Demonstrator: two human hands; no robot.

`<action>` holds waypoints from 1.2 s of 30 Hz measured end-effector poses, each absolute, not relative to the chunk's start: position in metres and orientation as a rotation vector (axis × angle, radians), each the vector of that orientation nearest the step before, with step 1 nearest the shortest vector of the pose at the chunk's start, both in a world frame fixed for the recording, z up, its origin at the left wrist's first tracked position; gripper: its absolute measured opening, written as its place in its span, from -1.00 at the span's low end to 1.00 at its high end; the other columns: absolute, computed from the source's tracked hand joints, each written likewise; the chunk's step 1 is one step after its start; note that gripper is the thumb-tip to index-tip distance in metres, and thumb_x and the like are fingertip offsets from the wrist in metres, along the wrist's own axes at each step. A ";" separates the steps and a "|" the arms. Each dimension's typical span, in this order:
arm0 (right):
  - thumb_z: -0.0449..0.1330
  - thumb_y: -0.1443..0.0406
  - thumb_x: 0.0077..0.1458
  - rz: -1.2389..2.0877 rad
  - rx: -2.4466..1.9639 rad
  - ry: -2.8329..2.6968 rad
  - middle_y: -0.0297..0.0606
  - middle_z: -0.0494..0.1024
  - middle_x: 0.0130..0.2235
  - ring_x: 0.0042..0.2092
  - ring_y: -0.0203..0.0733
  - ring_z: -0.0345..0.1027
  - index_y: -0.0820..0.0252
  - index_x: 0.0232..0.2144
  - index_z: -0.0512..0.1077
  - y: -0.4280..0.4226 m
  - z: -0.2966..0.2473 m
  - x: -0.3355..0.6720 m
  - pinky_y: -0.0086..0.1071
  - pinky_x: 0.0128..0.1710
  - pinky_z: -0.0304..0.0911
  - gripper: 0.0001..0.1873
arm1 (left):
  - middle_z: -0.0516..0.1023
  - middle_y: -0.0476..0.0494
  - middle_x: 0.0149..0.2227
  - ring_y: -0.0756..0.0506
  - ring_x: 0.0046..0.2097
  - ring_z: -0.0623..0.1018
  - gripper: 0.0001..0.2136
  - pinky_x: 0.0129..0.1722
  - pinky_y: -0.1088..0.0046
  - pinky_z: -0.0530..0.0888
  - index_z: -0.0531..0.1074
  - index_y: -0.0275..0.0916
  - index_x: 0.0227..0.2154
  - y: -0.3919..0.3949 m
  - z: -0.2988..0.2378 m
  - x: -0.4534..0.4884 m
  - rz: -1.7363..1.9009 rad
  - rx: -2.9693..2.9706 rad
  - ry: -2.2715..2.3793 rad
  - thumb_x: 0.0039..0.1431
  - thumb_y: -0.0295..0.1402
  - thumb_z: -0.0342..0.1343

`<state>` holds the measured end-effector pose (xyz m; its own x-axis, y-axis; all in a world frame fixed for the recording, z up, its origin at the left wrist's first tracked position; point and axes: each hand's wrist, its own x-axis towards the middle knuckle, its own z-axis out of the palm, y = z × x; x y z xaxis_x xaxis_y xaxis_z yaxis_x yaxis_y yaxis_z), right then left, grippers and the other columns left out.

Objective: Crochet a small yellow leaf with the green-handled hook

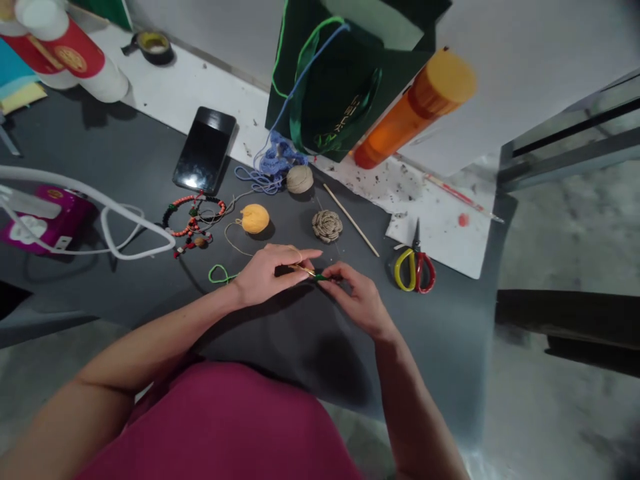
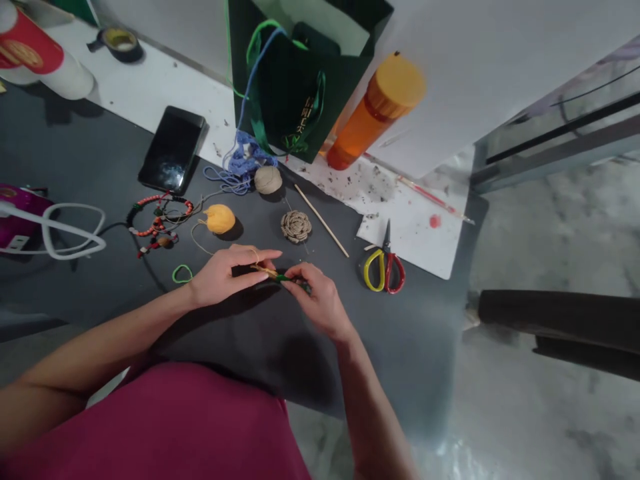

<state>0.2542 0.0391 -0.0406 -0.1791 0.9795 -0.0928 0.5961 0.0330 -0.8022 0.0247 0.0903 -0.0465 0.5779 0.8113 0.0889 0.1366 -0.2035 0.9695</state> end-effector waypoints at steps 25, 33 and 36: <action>-0.11 -0.11 0.36 1.413 -1.287 -1.283 -0.06 0.68 -0.22 -0.29 -0.06 0.57 0.10 0.10 0.45 0.006 -0.019 0.224 -0.23 -0.41 0.42 -0.40 | 0.45 0.15 -0.44 0.07 -0.37 0.49 -0.24 -0.27 0.51 0.43 0.39 -0.14 0.31 0.076 -0.032 0.030 0.728 0.512 0.713 -0.01 -0.37 0.46; 0.23 0.09 0.27 0.874 -1.493 -1.029 -0.24 0.64 -0.21 -0.25 -0.21 0.55 0.06 -0.17 0.54 0.006 -0.030 0.170 -0.30 -0.22 0.51 -0.78 | 0.54 0.15 -0.44 0.07 -0.34 0.51 -0.18 -0.21 0.50 0.44 0.38 -0.17 0.31 0.069 -0.034 0.034 0.890 0.531 0.717 -0.07 -0.37 0.51; 0.36 0.19 0.16 0.761 -1.385 -1.011 -0.32 0.62 -0.26 -0.22 -0.24 0.55 0.04 -0.26 0.58 0.010 -0.031 0.165 -0.35 -0.23 0.50 -0.89 | 0.56 0.13 -0.44 0.07 -0.34 0.51 -0.20 -0.21 0.51 0.44 0.40 -0.19 0.30 0.068 -0.032 0.034 0.927 0.531 0.693 -0.05 -0.37 0.51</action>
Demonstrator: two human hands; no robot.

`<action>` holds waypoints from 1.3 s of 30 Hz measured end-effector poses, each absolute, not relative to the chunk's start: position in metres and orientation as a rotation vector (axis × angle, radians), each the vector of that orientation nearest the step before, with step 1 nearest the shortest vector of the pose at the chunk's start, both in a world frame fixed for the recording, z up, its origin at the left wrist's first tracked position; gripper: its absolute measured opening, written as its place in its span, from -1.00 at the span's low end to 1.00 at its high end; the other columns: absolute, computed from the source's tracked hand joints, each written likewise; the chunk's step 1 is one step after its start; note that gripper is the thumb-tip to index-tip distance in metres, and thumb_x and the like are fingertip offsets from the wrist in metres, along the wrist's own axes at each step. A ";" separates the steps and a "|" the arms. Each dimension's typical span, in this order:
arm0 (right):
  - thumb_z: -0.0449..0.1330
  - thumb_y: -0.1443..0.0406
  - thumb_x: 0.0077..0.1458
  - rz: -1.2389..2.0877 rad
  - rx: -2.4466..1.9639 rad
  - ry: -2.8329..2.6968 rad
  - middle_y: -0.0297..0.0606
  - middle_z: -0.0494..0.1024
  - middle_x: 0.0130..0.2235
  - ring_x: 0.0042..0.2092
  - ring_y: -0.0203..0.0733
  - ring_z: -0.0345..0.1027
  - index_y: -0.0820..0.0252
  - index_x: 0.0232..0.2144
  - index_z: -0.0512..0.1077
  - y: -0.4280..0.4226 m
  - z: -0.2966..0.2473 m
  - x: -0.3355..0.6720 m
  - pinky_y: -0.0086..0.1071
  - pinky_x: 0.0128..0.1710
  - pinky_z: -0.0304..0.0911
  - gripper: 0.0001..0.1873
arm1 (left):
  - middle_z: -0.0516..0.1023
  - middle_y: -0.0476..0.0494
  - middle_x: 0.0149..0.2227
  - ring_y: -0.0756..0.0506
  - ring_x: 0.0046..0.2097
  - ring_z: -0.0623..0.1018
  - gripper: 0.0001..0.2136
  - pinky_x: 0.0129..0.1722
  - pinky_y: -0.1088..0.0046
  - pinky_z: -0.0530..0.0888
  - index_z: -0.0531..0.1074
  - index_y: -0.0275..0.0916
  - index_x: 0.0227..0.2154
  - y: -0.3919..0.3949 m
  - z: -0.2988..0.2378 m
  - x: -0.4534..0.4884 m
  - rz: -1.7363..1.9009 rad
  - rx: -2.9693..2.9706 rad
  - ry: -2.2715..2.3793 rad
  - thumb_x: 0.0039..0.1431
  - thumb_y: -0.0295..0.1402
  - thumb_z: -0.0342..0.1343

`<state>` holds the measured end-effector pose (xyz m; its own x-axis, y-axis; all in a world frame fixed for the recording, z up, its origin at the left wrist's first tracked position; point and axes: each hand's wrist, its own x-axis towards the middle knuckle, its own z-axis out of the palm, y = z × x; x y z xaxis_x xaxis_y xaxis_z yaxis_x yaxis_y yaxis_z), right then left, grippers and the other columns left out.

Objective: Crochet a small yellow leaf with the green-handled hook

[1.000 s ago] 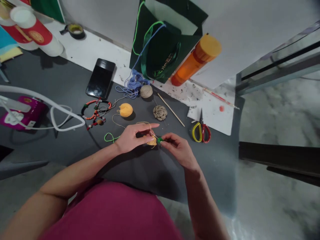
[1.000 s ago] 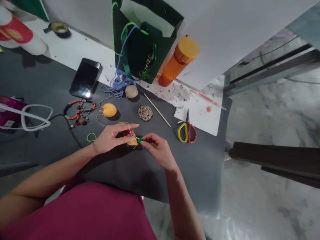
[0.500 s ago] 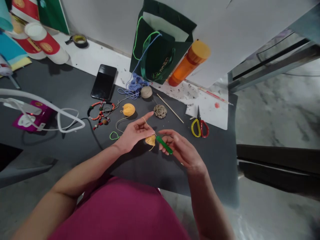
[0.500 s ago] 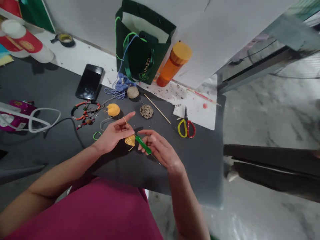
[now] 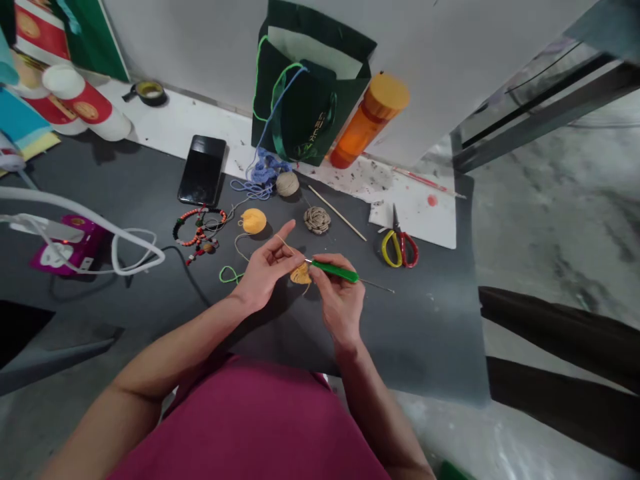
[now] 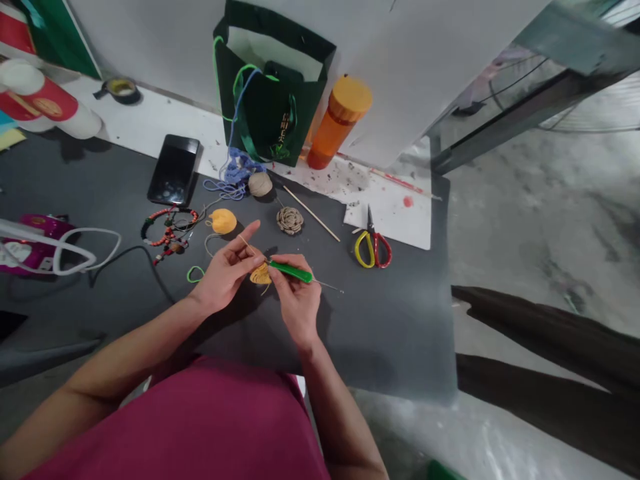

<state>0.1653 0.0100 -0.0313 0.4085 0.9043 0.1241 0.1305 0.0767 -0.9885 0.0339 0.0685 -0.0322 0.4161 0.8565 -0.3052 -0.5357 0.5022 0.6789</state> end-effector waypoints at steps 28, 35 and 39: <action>0.39 0.28 0.16 0.881 -1.119 -0.815 -0.39 0.75 -0.29 -0.23 -0.20 0.71 0.04 -0.29 0.53 0.017 -0.034 0.163 -0.31 -0.17 0.63 -0.91 | 0.62 0.09 -0.31 0.03 -0.23 0.60 0.02 -0.11 0.49 0.50 0.18 -0.01 0.43 0.069 -0.035 0.031 0.808 0.615 0.642 -0.10 -0.45 0.52; 0.32 0.42 0.19 0.310 -1.198 -1.296 -0.31 0.77 -0.17 -0.15 -0.16 0.68 -0.05 -0.20 0.60 0.018 -0.036 0.164 -0.21 -0.15 0.57 -0.78 | 0.61 0.14 -0.39 0.07 -0.32 0.57 0.03 -0.19 0.56 0.49 0.15 0.00 0.45 0.066 -0.035 0.035 0.938 0.675 0.685 -0.07 -0.38 0.54; 0.34 0.43 0.17 0.333 -1.162 -1.135 -0.35 0.76 -0.17 -0.13 -0.15 0.67 -0.08 -0.21 0.61 0.018 -0.042 0.155 -0.20 -0.17 0.56 -0.76 | 0.66 0.13 -0.36 0.05 -0.30 0.62 0.06 -0.13 0.53 0.52 0.10 0.00 0.46 0.064 -0.036 0.036 0.914 0.636 0.664 -0.08 -0.37 0.54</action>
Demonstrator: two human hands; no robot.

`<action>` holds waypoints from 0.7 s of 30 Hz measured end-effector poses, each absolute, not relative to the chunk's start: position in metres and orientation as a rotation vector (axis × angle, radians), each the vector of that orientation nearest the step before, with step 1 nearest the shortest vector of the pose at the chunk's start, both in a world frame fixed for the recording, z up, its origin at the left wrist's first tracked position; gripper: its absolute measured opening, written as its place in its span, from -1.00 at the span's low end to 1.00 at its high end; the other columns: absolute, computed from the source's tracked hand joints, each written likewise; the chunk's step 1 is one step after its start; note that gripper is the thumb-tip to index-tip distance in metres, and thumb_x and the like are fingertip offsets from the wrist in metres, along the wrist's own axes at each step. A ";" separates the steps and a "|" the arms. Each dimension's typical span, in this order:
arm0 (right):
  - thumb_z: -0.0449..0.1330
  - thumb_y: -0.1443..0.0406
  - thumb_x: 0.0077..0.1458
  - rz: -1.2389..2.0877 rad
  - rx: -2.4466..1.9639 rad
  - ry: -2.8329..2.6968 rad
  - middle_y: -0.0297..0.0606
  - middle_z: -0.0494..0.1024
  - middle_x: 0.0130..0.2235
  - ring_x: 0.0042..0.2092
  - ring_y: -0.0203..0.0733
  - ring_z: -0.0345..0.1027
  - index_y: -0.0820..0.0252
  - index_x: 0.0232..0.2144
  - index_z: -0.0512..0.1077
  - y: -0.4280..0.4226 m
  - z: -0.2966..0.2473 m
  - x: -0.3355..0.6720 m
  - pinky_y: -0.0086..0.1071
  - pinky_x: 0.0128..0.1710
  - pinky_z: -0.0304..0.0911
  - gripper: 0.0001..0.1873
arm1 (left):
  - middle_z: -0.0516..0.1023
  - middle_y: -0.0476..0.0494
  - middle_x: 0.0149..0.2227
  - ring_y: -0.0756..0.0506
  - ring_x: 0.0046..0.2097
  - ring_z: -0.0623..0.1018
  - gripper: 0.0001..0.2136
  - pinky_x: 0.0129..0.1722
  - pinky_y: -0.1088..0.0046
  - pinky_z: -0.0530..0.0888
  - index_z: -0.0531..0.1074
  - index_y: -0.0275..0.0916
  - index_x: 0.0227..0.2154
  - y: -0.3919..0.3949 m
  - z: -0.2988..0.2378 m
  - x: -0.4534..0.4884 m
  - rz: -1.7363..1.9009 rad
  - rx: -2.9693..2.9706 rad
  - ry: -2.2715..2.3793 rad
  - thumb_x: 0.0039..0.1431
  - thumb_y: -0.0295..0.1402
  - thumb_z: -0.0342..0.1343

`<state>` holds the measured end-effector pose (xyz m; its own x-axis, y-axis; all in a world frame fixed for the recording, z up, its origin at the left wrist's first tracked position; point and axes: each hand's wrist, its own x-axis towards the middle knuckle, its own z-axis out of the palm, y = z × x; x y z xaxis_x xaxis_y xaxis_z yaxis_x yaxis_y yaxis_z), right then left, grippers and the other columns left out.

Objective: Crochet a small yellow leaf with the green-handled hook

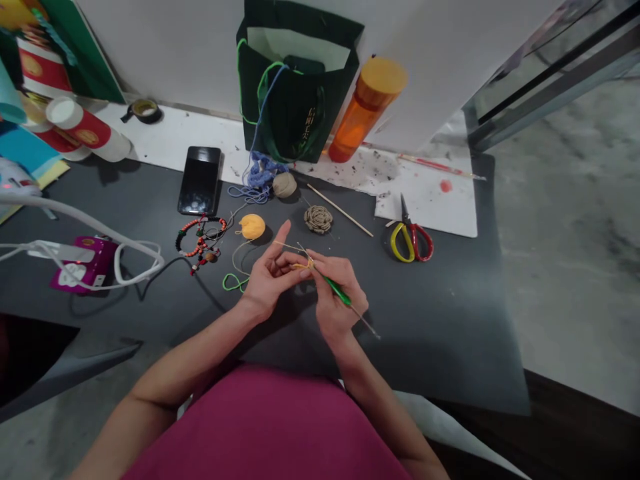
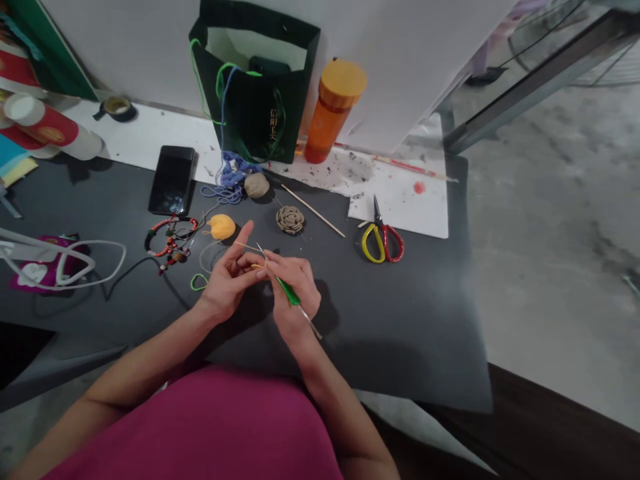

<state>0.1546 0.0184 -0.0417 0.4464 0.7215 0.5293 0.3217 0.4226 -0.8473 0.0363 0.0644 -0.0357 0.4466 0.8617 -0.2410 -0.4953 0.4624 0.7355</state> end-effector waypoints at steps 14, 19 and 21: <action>0.40 0.14 0.10 1.025 -1.052 -0.639 -0.40 0.70 -0.34 -0.34 -0.26 0.62 0.01 -0.34 0.49 0.030 -0.042 0.160 -0.34 -0.25 0.58 -0.82 | 0.63 0.11 -0.40 0.03 -0.28 0.60 -0.16 -0.10 0.47 0.49 0.41 -0.06 0.30 0.070 -0.028 0.030 0.825 0.594 0.700 -0.11 -0.40 0.54; 0.39 0.13 0.12 1.015 -1.083 -0.696 -0.39 0.70 -0.36 -0.33 -0.24 0.62 0.02 -0.33 0.47 0.032 -0.040 0.162 -0.30 -0.21 0.57 -0.80 | 0.65 0.06 -0.35 0.01 -0.27 0.61 -0.17 -0.10 0.43 0.50 0.44 -0.06 0.28 0.073 -0.029 0.028 0.835 0.607 0.717 -0.14 -0.42 0.54; 0.36 0.13 0.16 1.015 -1.065 -0.733 -0.41 0.69 -0.37 -0.33 -0.24 0.61 0.01 -0.30 0.46 0.032 -0.040 0.164 -0.30 -0.23 0.56 -0.82 | 0.63 0.06 -0.38 0.03 -0.31 0.58 -0.21 -0.16 0.46 0.49 0.47 -0.08 0.26 0.074 -0.029 0.027 0.848 0.620 0.728 -0.13 -0.42 0.53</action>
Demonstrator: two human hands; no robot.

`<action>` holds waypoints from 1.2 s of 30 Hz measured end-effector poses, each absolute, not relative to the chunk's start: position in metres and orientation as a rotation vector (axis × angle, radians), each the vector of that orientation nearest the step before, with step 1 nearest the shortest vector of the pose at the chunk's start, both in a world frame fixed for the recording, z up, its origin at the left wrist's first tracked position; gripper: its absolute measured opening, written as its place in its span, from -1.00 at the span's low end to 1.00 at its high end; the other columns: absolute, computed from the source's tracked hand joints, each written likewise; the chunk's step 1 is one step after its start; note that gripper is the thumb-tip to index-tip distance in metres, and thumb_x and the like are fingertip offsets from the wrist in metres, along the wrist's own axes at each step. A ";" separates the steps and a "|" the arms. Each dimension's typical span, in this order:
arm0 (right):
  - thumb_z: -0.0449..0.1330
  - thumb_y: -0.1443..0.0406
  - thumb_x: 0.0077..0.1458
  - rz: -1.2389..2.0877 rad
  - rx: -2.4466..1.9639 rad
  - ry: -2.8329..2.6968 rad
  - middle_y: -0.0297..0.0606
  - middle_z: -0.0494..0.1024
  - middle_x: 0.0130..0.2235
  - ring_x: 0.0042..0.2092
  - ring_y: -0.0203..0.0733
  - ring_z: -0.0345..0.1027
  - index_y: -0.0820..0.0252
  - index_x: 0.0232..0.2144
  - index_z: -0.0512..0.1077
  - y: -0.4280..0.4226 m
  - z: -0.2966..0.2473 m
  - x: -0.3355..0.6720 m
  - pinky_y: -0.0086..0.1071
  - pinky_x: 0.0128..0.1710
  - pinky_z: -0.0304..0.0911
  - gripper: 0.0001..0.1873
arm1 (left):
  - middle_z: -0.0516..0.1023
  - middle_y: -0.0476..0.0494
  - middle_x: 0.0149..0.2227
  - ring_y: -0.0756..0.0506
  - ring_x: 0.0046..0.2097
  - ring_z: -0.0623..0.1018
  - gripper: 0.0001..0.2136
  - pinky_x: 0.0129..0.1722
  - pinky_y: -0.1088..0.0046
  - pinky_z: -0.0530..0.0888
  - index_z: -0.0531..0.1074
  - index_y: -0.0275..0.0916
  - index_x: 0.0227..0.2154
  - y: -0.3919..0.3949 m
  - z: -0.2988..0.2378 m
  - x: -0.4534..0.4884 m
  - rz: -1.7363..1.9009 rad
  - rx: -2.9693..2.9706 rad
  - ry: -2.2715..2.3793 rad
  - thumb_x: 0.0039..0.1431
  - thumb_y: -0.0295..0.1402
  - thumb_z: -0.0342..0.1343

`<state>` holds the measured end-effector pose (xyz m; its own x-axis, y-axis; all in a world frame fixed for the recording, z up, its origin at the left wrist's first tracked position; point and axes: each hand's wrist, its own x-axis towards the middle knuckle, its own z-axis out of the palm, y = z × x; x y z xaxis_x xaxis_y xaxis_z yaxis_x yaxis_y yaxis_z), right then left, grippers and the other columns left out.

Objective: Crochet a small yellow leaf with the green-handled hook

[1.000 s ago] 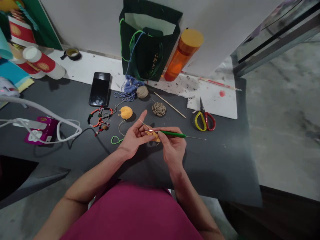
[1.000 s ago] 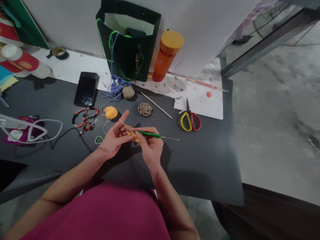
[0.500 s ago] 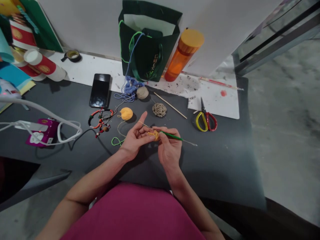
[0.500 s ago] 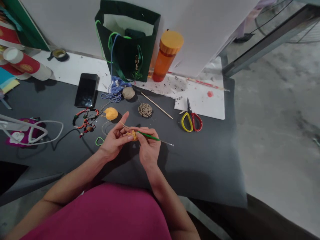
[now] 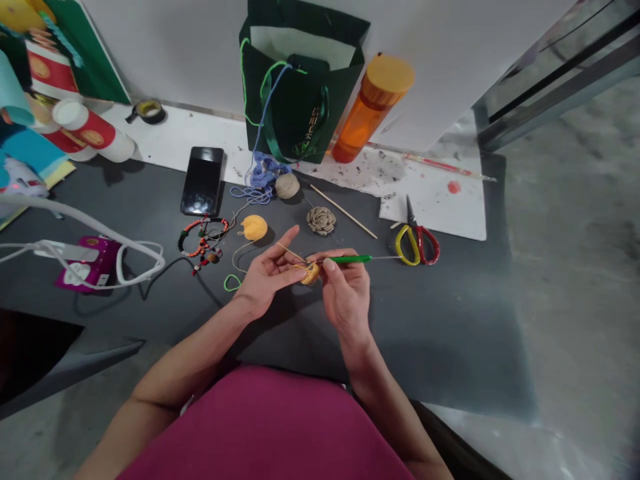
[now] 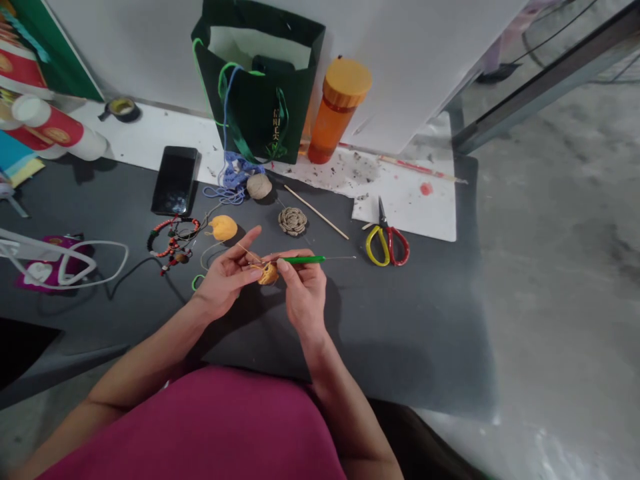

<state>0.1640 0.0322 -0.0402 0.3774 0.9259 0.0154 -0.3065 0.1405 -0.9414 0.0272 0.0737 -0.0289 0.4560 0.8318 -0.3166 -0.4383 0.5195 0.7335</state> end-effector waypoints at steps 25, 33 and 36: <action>0.21 0.28 0.34 0.720 -1.135 -1.153 -0.37 0.72 -0.28 -0.23 -0.23 0.61 0.00 -0.20 0.44 0.024 -0.022 0.183 -0.29 -0.24 0.50 -0.98 | 0.64 0.09 -0.46 0.04 -0.37 0.58 -0.24 -0.20 0.50 0.50 0.51 -0.13 0.22 0.075 -0.027 0.024 0.875 0.614 0.758 -0.14 -0.38 0.55; 0.21 0.42 0.28 0.292 -1.197 -1.626 -0.37 0.77 -0.15 -0.23 -0.14 0.59 -0.11 -0.08 0.51 0.019 -0.014 0.184 -0.18 -0.20 0.44 -0.72 | 0.65 0.09 -0.44 0.03 -0.36 0.60 -0.14 -0.17 0.50 0.53 0.42 -0.10 0.31 0.073 -0.029 0.027 0.956 0.681 0.854 -0.14 -0.33 0.56; 0.22 0.45 0.26 0.186 -1.241 -1.673 -0.38 0.77 -0.12 -0.23 -0.15 0.58 -0.13 -0.03 0.50 0.017 -0.013 0.179 -0.19 -0.23 0.41 -0.65 | 0.66 0.09 -0.42 0.01 -0.33 0.62 -0.13 -0.15 0.48 0.55 0.37 -0.05 0.34 0.071 -0.026 0.028 1.016 0.742 0.920 -0.10 -0.32 0.54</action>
<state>0.1786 0.0169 -0.0129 0.0300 0.7880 0.6150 0.6339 0.4607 -0.6212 0.0283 0.0710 -0.0263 0.2359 0.9293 -0.2841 -0.3744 0.3567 0.8559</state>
